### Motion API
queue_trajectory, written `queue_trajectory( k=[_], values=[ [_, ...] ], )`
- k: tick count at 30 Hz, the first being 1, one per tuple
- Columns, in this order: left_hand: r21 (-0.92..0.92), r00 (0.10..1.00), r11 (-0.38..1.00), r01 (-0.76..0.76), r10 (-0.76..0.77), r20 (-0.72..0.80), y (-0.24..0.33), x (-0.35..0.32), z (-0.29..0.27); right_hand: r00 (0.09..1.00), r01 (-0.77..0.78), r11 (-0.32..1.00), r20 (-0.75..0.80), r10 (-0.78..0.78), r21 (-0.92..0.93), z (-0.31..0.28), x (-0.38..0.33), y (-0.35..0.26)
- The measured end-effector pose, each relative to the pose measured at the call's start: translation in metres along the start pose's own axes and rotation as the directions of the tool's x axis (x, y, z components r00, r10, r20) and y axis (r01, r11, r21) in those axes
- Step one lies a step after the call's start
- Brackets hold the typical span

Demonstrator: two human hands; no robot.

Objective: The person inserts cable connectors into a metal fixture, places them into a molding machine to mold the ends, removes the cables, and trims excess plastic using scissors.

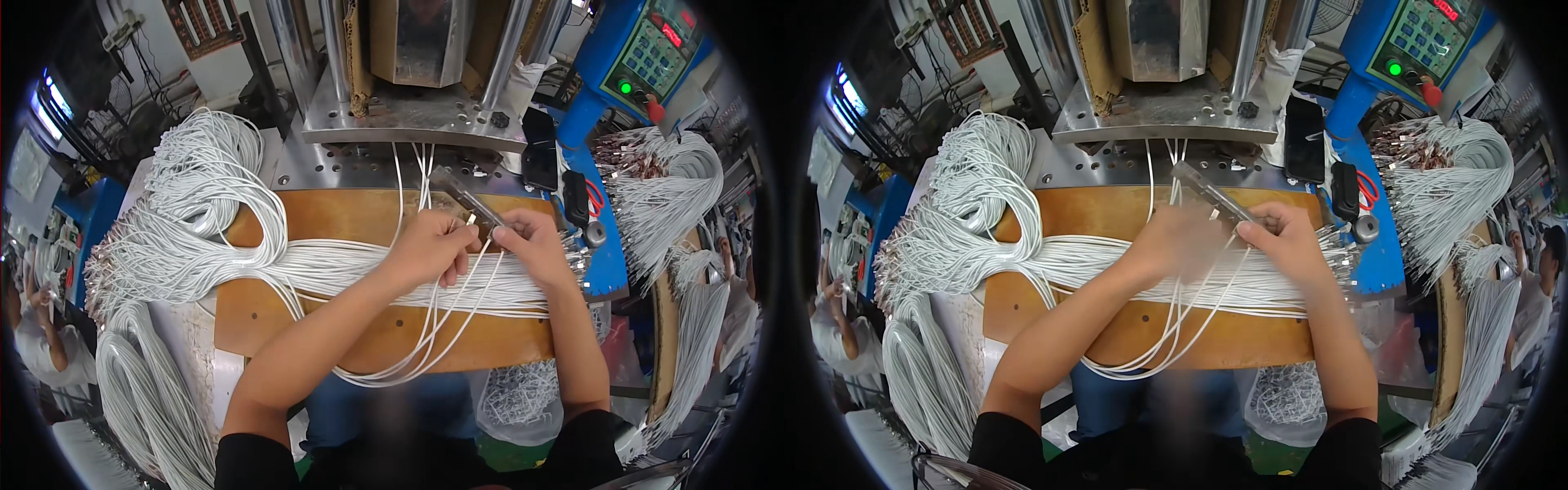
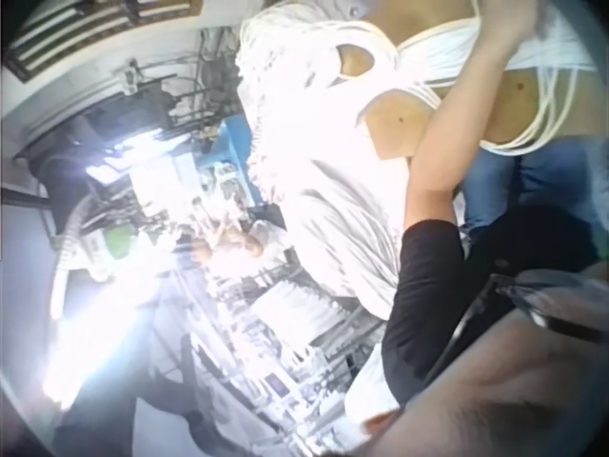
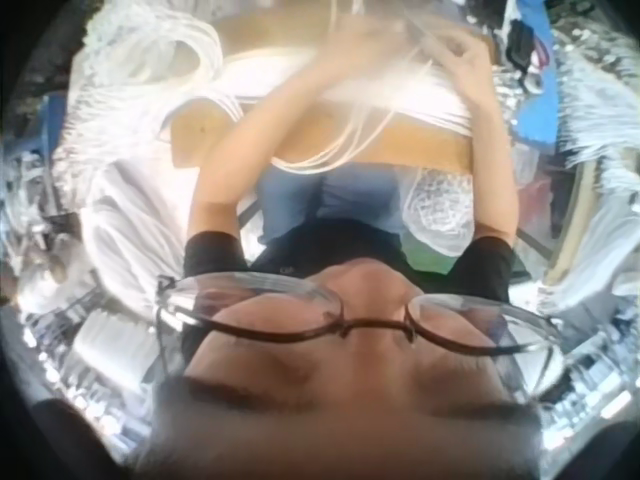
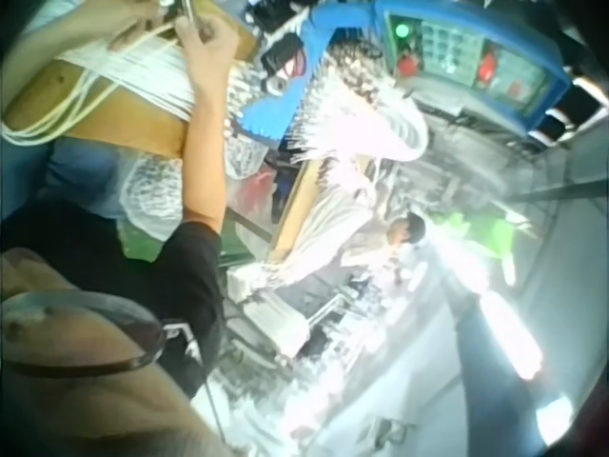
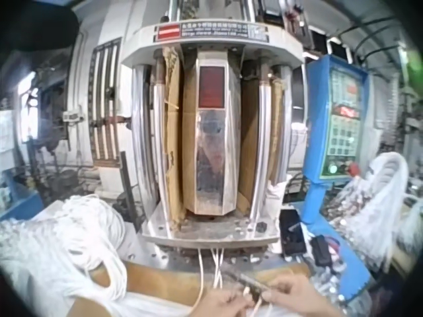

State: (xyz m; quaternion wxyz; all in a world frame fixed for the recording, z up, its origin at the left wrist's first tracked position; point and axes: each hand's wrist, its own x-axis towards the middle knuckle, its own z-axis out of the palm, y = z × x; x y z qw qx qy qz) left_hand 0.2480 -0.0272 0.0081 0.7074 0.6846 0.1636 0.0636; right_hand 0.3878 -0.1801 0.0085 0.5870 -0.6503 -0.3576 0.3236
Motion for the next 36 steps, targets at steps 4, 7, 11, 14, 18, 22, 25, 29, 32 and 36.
queue_trajectory(
  k=[4, 7, 11, 14, 18, 22, 25, 29, 32, 36],
  values=[
    [0.054, 0.995, 0.994, 0.09, -0.092, 0.046, 0.004, 0.001, 0.001, 0.989, 0.143, 0.989, 0.029, -0.143, -0.018, 0.009, -0.003, 0.003],
    [0.514, 0.971, 0.832, -0.207, 0.111, 0.211, -0.005, 0.007, -0.003, 0.991, 0.128, 0.99, 0.052, -0.125, -0.061, 0.005, -0.005, -0.003],
    [0.156, 0.974, 0.962, -0.224, 0.218, 0.054, -0.001, -0.007, -0.002, 0.999, 0.045, 0.998, -0.014, -0.045, -0.054, -0.003, -0.003, -0.001],
    [-0.201, 0.98, 0.966, -0.163, 0.134, -0.148, -0.004, -0.014, -0.006, 0.998, 0.017, 1.0, -0.056, -0.017, -0.007, 0.0, -0.002, -0.001],
    [-0.074, 0.989, 0.989, -0.129, 0.122, -0.089, -0.001, -0.013, -0.01, 0.999, 0.022, 0.997, 0.027, -0.02, -0.076, -0.004, -0.003, 0.001],
    [-0.044, 0.997, 0.997, -0.063, 0.062, -0.037, 0.003, -0.015, -0.01, 0.983, 0.182, 0.983, 0.005, -0.181, -0.023, 0.007, -0.005, 0.007],
    [-0.038, 0.994, 0.995, -0.093, 0.091, -0.057, 0.001, -0.014, -0.009, 0.985, 0.168, 0.984, 0.052, -0.165, -0.063, 0.008, -0.003, 0.004],
    [0.104, 0.999, 0.993, -0.052, 0.051, 0.02, 0.005, -0.013, -0.015, 0.995, 0.067, 0.985, 0.084, -0.054, -0.158, 0.0, -0.005, 0.003],
    [0.037, 0.994, 0.995, -0.091, 0.093, -0.058, -0.002, -0.012, -0.008, 0.994, 0.098, 0.986, 0.055, -0.091, -0.137, 0.002, -0.008, 0.0],
    [0.358, 0.927, 0.862, -0.36, 0.374, 0.033, -0.039, 0.023, -0.019, 0.997, 0.08, 0.969, 0.04, -0.072, -0.235, 0.004, -0.001, -0.008]
  ],
)
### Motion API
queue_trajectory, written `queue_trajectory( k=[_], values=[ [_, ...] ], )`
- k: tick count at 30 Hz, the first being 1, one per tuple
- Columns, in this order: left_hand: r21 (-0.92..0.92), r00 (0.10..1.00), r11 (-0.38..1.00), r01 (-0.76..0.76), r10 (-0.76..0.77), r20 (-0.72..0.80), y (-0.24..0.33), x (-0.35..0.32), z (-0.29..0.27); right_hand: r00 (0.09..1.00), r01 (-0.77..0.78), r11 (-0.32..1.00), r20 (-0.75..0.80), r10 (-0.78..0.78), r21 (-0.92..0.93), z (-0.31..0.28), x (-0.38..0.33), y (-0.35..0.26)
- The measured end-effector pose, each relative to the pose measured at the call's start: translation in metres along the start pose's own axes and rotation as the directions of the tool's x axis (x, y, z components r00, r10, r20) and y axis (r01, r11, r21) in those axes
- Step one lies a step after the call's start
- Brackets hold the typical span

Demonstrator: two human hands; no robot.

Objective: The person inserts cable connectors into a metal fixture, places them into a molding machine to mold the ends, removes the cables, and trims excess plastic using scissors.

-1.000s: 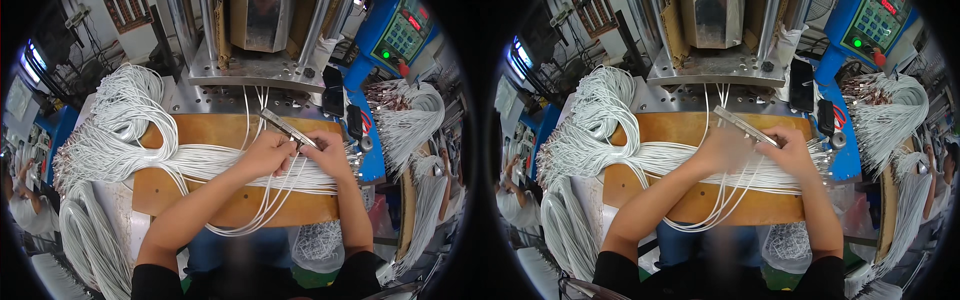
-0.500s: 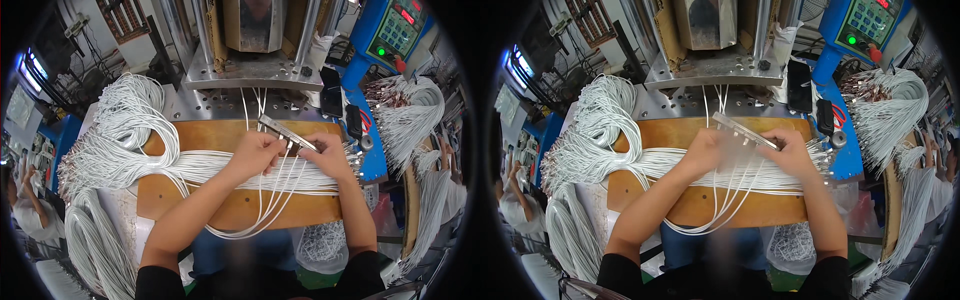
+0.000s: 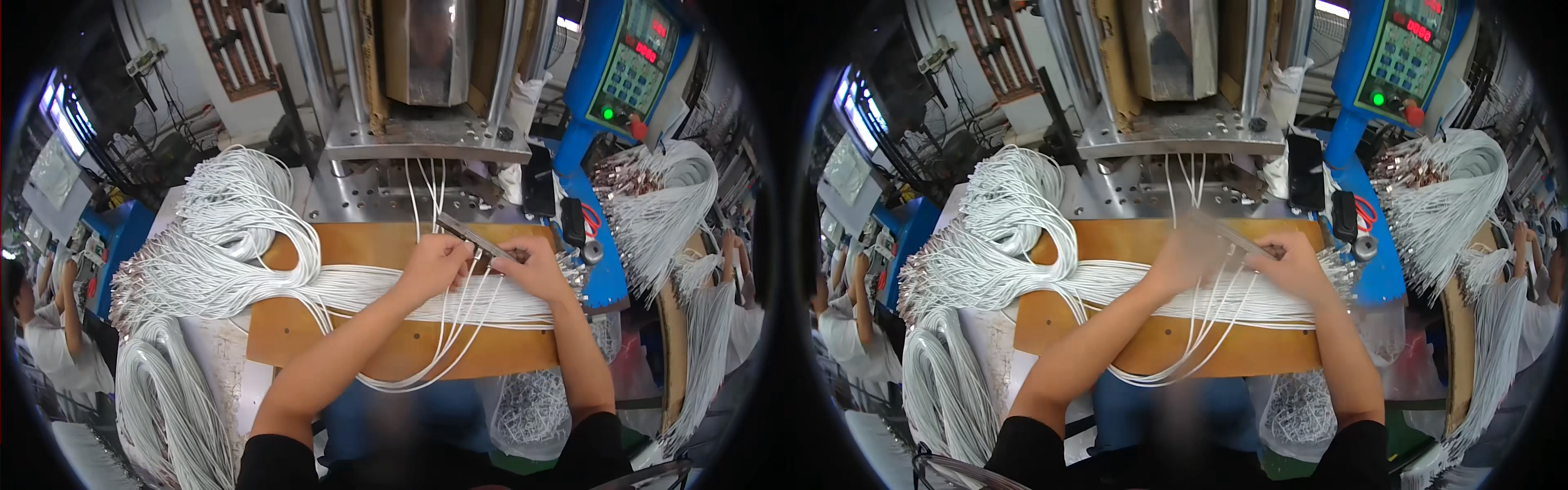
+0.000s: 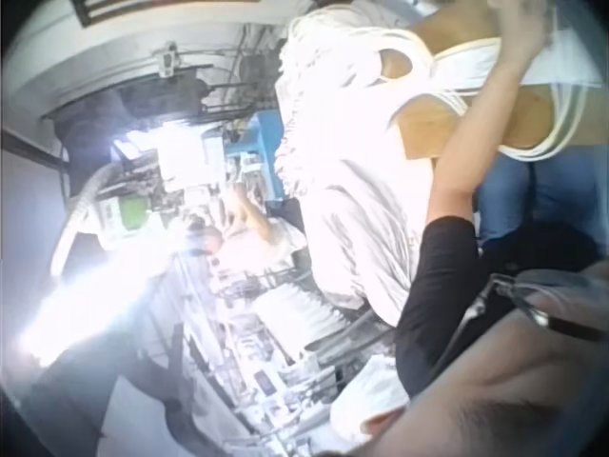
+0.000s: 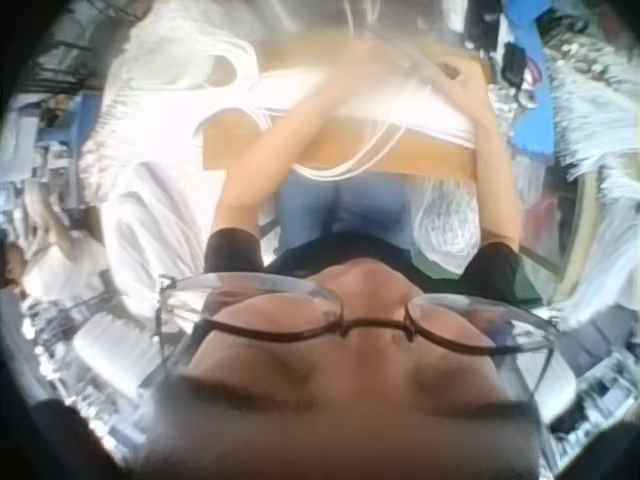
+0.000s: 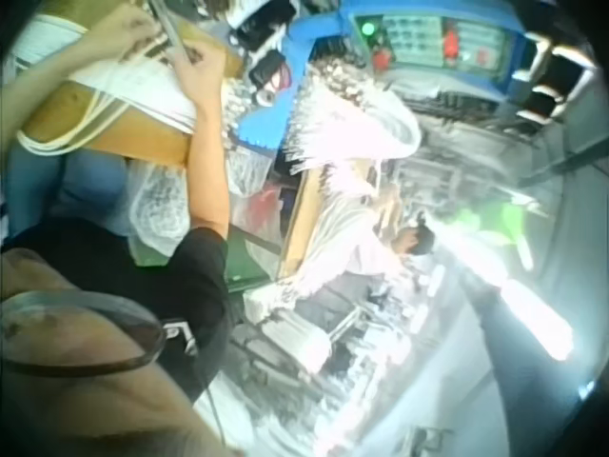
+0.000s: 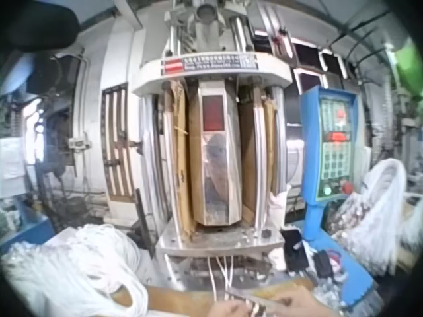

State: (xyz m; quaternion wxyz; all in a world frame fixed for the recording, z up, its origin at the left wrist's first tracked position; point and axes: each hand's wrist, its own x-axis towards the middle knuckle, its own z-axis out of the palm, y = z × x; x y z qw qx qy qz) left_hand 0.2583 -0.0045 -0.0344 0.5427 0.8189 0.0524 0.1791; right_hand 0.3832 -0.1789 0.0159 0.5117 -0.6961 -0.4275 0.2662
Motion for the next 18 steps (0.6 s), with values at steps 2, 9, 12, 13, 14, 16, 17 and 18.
queue_trajectory(
  k=[2, 9, 12, 13, 14, 16, 17, 18],
  values=[
    [-0.228, 0.937, 0.909, 0.349, -0.34, 0.077, 0.043, 0.011, -0.008, 0.999, -0.042, 0.999, -0.03, 0.042, 0.009, -0.013, 0.003, 0.0],
    [0.412, 0.985, 0.905, -0.106, 0.153, -0.084, -0.073, 0.032, -0.082, 0.989, 0.148, 0.625, 0.099, -0.112, -0.766, -0.012, 0.044, -0.058],
    [0.508, 0.972, 0.829, -0.233, 0.192, 0.132, -0.061, 0.051, -0.089, 0.871, 0.28, 0.495, 0.001, -0.492, -0.823, -0.005, 0.125, -0.021],
    [0.102, 0.981, 0.994, -0.034, 0.013, 0.194, -0.037, 0.057, -0.075, 0.817, 0.263, 0.399, -0.018, -0.576, -0.878, -0.015, 0.154, 0.008],
    [-0.476, 0.952, 0.833, 0.283, -0.187, 0.241, -0.012, 0.057, -0.067, 0.75, 0.254, 0.306, -0.013, -0.662, -0.917, -0.025, 0.184, 0.036],
    [-0.732, 0.901, 0.541, 0.415, -0.355, 0.248, 0.011, 0.052, -0.064, 0.882, 0.142, 0.292, -0.013, -0.472, -0.946, -0.03, 0.223, 0.06],
    [-0.702, 0.914, 0.593, 0.394, -0.33, 0.234, 0.008, 0.051, -0.066, 0.869, 0.169, 0.254, 0.022, -0.494, -0.952, -0.032, 0.236, 0.069],
    [-0.705, 0.915, 0.589, 0.395, -0.32, 0.246, 0.012, 0.053, -0.062, 0.888, 0.224, 0.526, -0.051, -0.457, -0.82, -0.049, 0.245, 0.097]
  ],
)
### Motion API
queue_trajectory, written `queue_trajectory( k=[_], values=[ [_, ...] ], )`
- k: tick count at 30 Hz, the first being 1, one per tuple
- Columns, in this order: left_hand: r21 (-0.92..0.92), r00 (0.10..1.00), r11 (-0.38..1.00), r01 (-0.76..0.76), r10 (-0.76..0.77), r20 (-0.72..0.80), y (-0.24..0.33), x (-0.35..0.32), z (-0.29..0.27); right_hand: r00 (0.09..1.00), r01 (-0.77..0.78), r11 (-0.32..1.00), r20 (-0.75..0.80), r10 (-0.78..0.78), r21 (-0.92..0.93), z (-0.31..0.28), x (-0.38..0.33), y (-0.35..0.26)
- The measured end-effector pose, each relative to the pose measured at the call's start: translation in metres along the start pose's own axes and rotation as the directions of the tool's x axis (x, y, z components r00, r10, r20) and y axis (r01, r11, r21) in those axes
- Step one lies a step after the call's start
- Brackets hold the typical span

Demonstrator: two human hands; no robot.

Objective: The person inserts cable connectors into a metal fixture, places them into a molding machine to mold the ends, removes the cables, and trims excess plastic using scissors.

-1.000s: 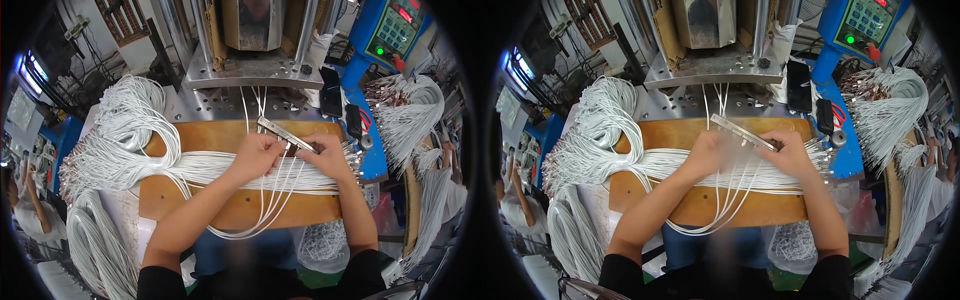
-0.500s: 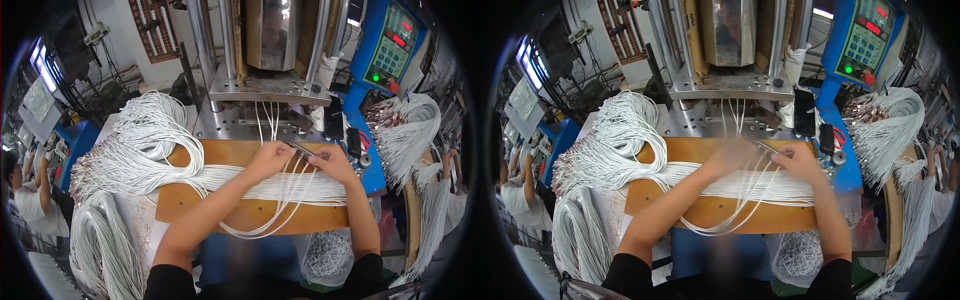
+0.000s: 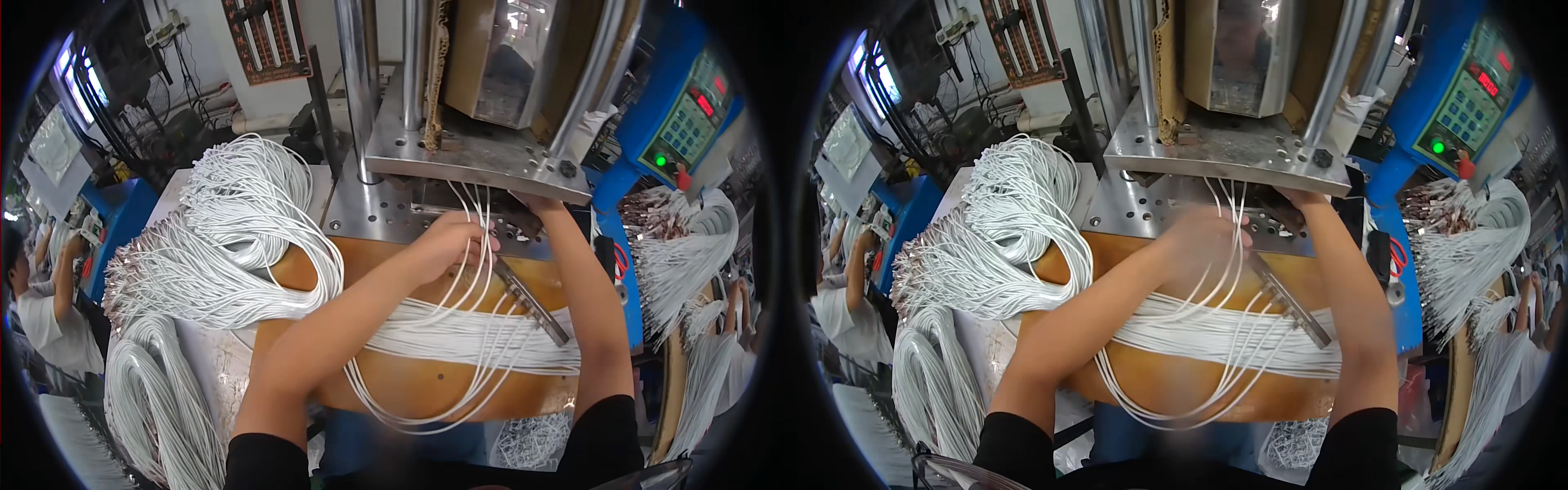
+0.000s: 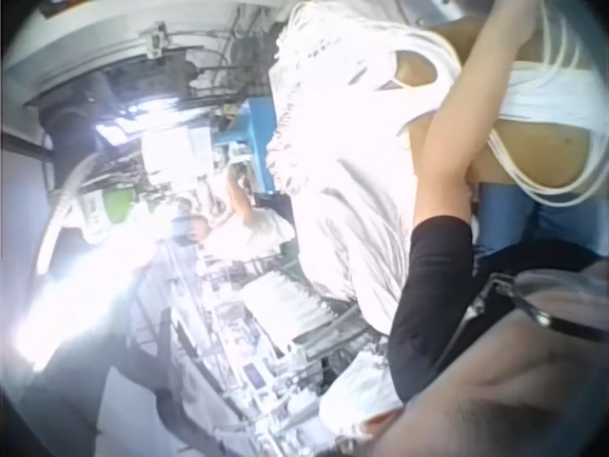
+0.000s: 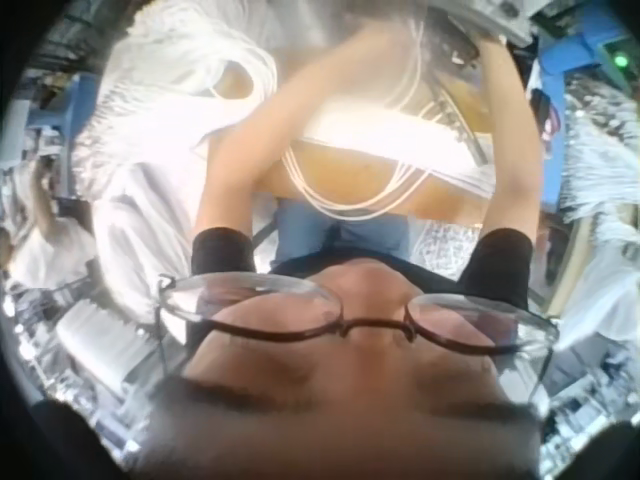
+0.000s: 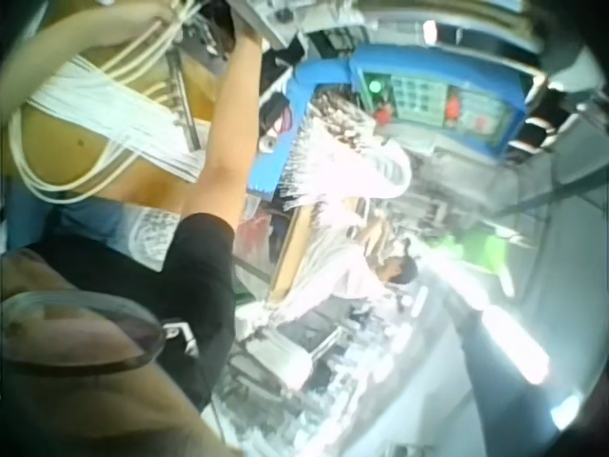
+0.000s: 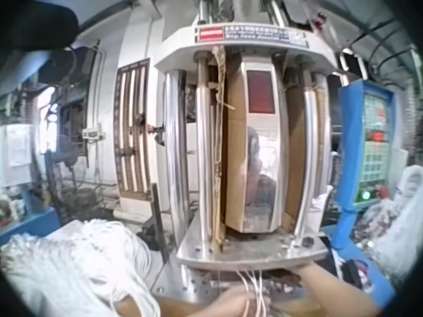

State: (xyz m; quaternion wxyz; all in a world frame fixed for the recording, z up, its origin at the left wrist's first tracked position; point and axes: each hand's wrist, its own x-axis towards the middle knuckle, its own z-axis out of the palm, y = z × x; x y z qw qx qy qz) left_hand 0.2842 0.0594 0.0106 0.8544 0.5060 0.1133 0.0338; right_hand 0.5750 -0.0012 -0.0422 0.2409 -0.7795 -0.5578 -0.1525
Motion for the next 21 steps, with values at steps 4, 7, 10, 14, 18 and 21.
queue_trajectory(
  k=[4, 7, 10, 14, 18, 21],
  values=[
    [0.007, 0.995, 1.0, -0.003, 0.004, -0.102, 0.007, -0.012, 0.0, 0.961, 0.167, 0.952, -0.173, -0.215, -0.255, 0.02, 0.003, 0.0],
    [0.018, 0.993, 0.999, -0.04, 0.042, -0.11, 0.011, -0.012, -0.001, 0.981, 0.117, 0.976, -0.13, -0.142, -0.181, 0.011, 0.003, -0.005],
    [0.02, 1.0, 1.0, 0.018, -0.017, -0.016, 0.028, -0.012, -0.003, 0.995, 0.045, 0.99, -0.081, -0.056, -0.133, -0.011, -0.006, -0.005],
    [0.029, 0.986, 0.989, 0.142, -0.144, 0.08, 0.033, -0.057, 0.02, 0.857, -0.475, 0.792, 0.404, 0.319, 0.382, -0.088, -0.031, -0.082],
    [0.157, 0.951, 0.957, 0.243, -0.267, 0.156, 0.004, -0.09, 0.04, 0.929, -0.269, 0.94, 0.315, 0.196, 0.208, -0.11, -0.065, -0.124],
    [0.622, 0.904, 0.777, -0.096, -0.194, 0.382, 0.022, -0.13, 0.033, 0.915, -0.29, 0.94, 0.341, 0.217, 0.18, -0.118, -0.078, -0.128]
  ],
)
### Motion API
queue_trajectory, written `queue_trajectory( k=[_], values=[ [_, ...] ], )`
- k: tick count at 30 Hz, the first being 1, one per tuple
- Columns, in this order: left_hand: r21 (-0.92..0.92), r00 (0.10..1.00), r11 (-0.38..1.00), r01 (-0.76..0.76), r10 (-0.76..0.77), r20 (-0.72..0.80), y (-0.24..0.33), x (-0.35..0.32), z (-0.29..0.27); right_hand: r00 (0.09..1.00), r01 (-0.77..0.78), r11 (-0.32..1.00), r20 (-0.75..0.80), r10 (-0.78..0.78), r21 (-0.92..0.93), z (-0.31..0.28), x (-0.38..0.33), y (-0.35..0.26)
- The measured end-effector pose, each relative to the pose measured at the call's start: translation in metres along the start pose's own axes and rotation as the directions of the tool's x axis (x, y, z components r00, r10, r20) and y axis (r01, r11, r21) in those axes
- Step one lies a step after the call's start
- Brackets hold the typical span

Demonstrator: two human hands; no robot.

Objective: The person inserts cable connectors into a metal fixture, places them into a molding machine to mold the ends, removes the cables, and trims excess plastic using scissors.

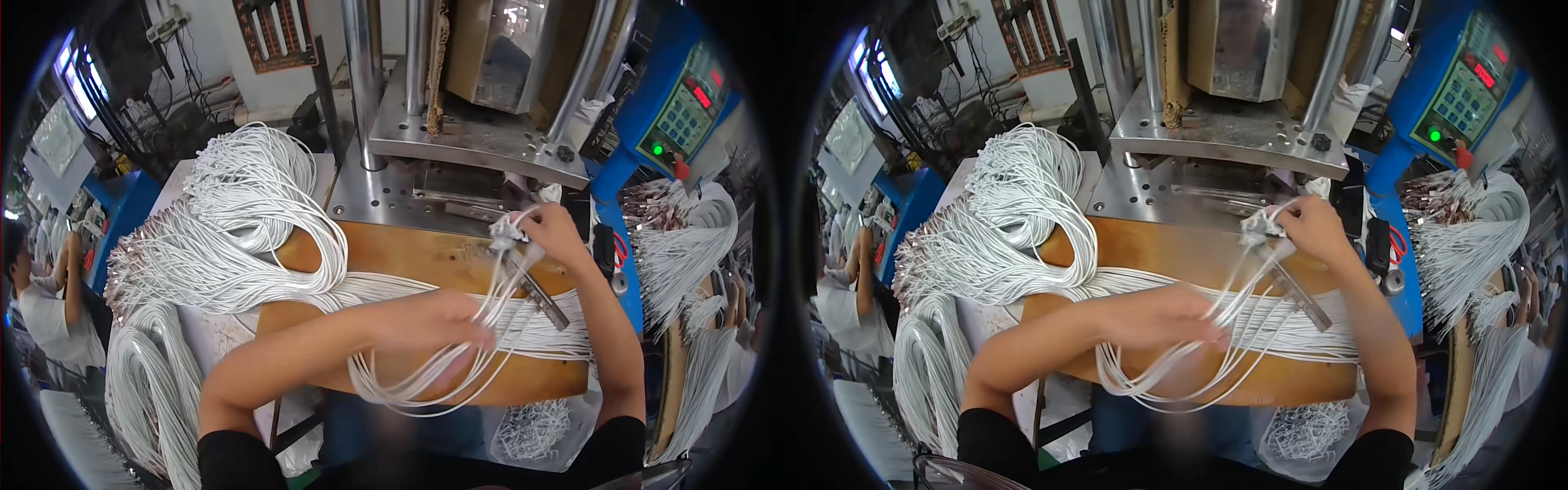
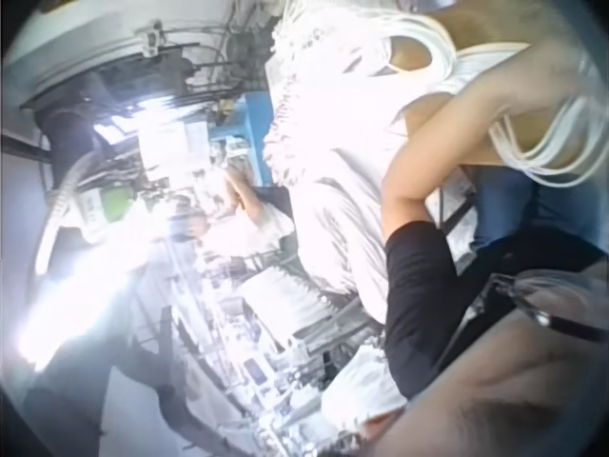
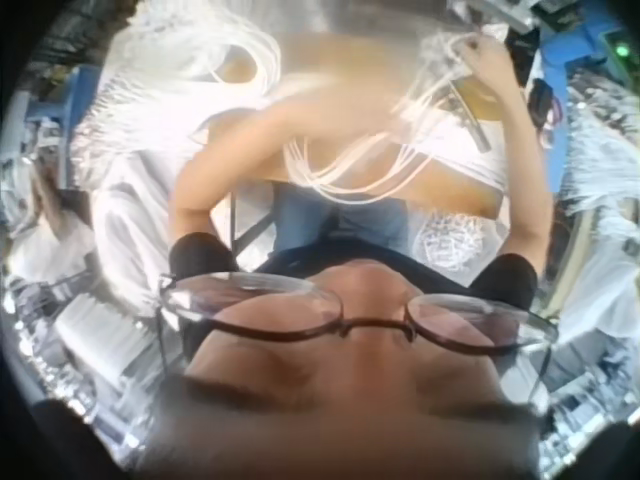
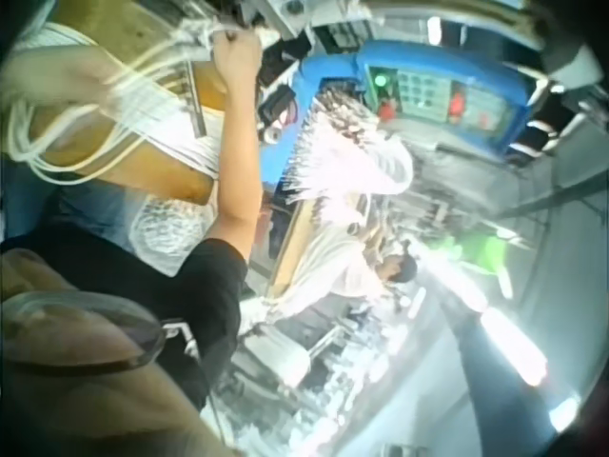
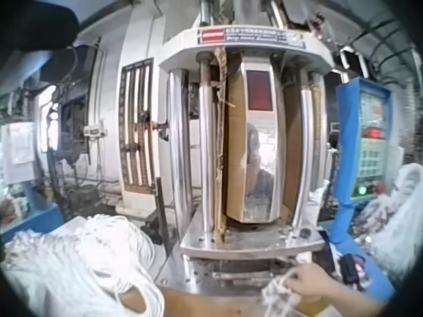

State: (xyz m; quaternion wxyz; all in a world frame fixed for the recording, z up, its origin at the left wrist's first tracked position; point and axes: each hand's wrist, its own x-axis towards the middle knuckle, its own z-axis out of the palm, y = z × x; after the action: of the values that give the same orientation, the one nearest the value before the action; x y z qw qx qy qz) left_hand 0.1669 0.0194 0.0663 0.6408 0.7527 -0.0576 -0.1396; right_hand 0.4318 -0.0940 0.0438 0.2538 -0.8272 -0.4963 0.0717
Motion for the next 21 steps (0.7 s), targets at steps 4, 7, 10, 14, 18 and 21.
queue_trajectory(
  k=[4, 7, 10, 14, 18, 21],
  values=[
    [0.27, 0.648, 0.963, -0.024, 0.221, -0.729, 0.034, -0.113, -0.061, 0.993, -0.112, 0.988, -0.054, 0.107, -0.103, -0.014, -0.029, 0.016],
    [0.231, 0.156, 0.918, 0.322, 0.19, -0.969, 0.043, -0.161, -0.101, 0.997, 0.024, 0.937, -0.06, -0.047, -0.349, -0.009, -0.044, 0.014],
    [0.272, 0.226, 0.831, 0.485, 0.181, -0.957, 0.028, -0.111, -0.057, 0.981, 0.053, 0.933, -0.155, -0.115, -0.356, 0.005, -0.051, 0.021],
    [0.904, 0.816, 0.393, 0.17, 0.459, -0.353, -0.002, -0.027, 0.014, 0.894, 0.224, 0.865, -0.259, -0.366, -0.45, -0.021, -0.069, 0.004],
    [0.623, 0.698, 0.574, 0.532, 0.119, -0.706, -0.037, -0.047, -0.062, 0.901, 0.0, 0.994, 0.43, 0.049, -0.113, -0.054, -0.122, -0.005],
    [0.586, 0.687, 0.719, 0.374, 0.209, -0.695, -0.037, -0.032, -0.072, 0.98, -0.027, 0.996, 0.192, 0.044, -0.091, -0.035, -0.138, -0.006]
  ],
)
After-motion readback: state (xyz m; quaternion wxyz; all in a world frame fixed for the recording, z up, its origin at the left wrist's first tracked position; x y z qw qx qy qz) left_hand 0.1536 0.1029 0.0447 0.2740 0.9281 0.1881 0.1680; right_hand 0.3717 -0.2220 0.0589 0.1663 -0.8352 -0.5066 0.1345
